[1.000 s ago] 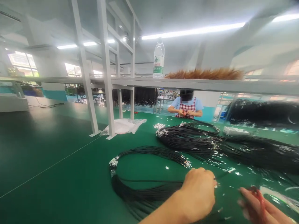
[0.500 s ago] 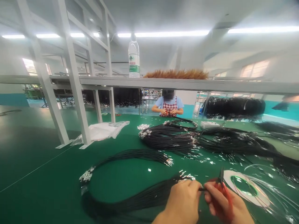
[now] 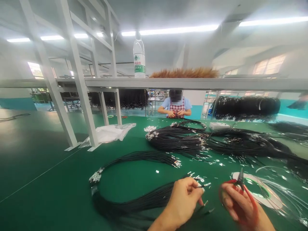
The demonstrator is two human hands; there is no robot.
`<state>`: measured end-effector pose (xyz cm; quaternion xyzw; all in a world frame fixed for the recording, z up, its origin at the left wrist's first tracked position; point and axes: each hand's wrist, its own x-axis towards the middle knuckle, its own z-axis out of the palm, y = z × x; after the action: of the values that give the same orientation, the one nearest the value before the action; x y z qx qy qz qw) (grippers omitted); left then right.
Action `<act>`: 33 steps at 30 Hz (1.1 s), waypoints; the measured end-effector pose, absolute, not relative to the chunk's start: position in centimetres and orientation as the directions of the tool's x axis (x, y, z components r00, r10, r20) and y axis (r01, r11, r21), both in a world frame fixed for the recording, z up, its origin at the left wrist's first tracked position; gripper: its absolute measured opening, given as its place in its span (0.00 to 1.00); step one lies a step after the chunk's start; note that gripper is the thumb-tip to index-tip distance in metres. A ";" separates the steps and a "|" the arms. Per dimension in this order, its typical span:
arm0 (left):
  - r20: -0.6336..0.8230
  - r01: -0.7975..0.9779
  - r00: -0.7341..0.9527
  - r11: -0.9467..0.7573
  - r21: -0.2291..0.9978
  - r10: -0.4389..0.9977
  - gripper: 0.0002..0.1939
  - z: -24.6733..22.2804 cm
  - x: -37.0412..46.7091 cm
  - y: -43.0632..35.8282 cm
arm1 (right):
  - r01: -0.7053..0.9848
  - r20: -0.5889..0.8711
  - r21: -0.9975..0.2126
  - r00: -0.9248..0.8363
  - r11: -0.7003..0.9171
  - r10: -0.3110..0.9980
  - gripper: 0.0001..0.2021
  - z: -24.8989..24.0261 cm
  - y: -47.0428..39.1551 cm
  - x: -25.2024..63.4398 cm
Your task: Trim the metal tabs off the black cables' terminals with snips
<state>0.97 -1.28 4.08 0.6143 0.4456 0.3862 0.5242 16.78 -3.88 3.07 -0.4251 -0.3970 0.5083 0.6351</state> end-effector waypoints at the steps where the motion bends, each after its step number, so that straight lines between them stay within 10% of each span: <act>1: 0.037 0.141 0.268 -0.077 0.987 0.963 0.07 4.0 1.0 -1.3 | -0.307 0.050 -0.944 0.216 0.117 0.975 0.14 3.1 -3.7 16.8; 16: 0.097 0.208 0.275 -0.157 0.966 0.957 0.09 3.4 1.6 -2.2 | -0.279 -0.055 -0.960 0.198 0.002 0.979 0.18 2.2 -3.5 15.2; 24: 0.360 0.519 0.283 -0.458 0.722 0.889 0.09 1.6 1.9 -2.4 | -0.311 -0.087 -0.950 0.232 -0.011 0.969 0.18 1.8 -3.7 14.4; 33: 0.175 0.228 0.167 -0.210 0.951 0.970 0.07 2.3 1.9 -1.9 | -0.145 -0.070 -0.989 0.295 -0.028 0.953 0.23 1.7 -3.4 15.3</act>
<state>1.86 -1.87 2.27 0.6389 0.4689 0.4437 0.4184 15.28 -3.40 1.65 -0.5461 -0.3699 0.4646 0.5909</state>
